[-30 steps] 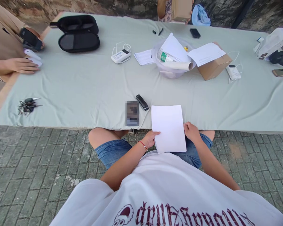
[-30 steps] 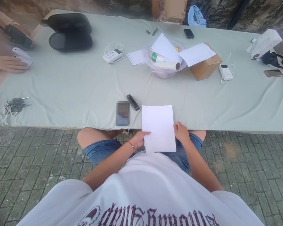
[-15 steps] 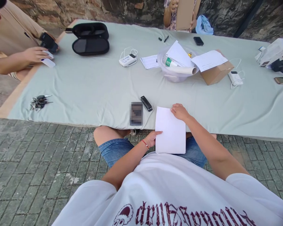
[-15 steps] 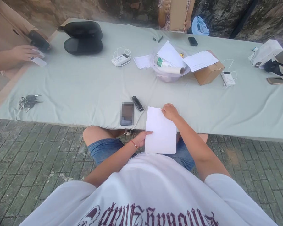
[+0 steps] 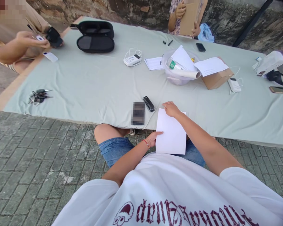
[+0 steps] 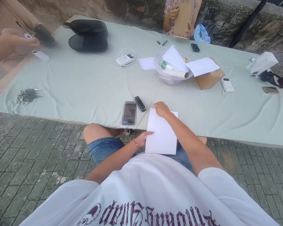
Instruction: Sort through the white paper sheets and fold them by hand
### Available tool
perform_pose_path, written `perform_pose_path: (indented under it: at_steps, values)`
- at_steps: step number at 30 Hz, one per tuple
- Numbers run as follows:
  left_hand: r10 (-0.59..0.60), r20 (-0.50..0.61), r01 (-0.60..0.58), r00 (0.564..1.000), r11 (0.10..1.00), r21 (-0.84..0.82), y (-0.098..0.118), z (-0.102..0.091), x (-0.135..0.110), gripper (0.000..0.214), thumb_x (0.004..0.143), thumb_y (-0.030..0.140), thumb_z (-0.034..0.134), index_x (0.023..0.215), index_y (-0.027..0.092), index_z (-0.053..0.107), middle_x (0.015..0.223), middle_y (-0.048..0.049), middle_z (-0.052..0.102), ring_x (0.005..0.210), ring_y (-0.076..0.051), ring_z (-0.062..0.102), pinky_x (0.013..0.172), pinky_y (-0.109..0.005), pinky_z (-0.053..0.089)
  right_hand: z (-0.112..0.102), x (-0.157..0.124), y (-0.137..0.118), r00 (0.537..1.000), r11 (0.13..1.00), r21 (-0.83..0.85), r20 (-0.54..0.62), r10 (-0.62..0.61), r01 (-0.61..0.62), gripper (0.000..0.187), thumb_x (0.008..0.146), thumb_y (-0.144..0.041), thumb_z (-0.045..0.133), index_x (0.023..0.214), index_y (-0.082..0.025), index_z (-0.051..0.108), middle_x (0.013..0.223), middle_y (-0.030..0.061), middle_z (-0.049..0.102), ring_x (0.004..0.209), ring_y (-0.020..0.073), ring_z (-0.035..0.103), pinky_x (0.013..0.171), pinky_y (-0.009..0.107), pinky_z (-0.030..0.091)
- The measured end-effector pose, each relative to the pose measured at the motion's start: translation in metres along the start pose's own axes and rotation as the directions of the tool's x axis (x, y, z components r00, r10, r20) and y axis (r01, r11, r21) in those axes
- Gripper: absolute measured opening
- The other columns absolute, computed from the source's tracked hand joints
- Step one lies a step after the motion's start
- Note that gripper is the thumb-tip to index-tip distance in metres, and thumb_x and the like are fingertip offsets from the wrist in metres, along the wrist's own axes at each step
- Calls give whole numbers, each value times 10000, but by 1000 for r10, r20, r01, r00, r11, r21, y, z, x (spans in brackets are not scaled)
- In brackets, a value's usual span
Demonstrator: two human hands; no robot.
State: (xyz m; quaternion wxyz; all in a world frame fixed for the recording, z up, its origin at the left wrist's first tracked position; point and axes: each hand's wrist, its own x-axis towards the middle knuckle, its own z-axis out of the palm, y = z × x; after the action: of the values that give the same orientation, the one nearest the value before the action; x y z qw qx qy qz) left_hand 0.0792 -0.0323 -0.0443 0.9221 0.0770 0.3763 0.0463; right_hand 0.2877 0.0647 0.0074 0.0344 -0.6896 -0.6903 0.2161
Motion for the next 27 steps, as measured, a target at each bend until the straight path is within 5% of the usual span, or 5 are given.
perform_pose_path:
  at_steps: [8,27]
  values:
    - [11,-20,-11,1000,1000,-11,-2,1,-1,277,808,209,648,1046,68,664,935,-159,751,858,-254,729,912,-392,535,4,6,-12,999,1000,-18,30,17,-17,522,839,-45,431,1296,-228,605,1239,101,564,1120,281,442,937,391,423]
    - [11,16,-11,1000,999,-39,-6,-1,1,314,828,231,630,1088,60,678,968,-177,749,902,-286,728,832,-401,580,21,2,-20,996,998,34,-71,-51,53,366,967,-239,396,1232,-217,649,1223,101,564,1110,270,458,959,411,411]
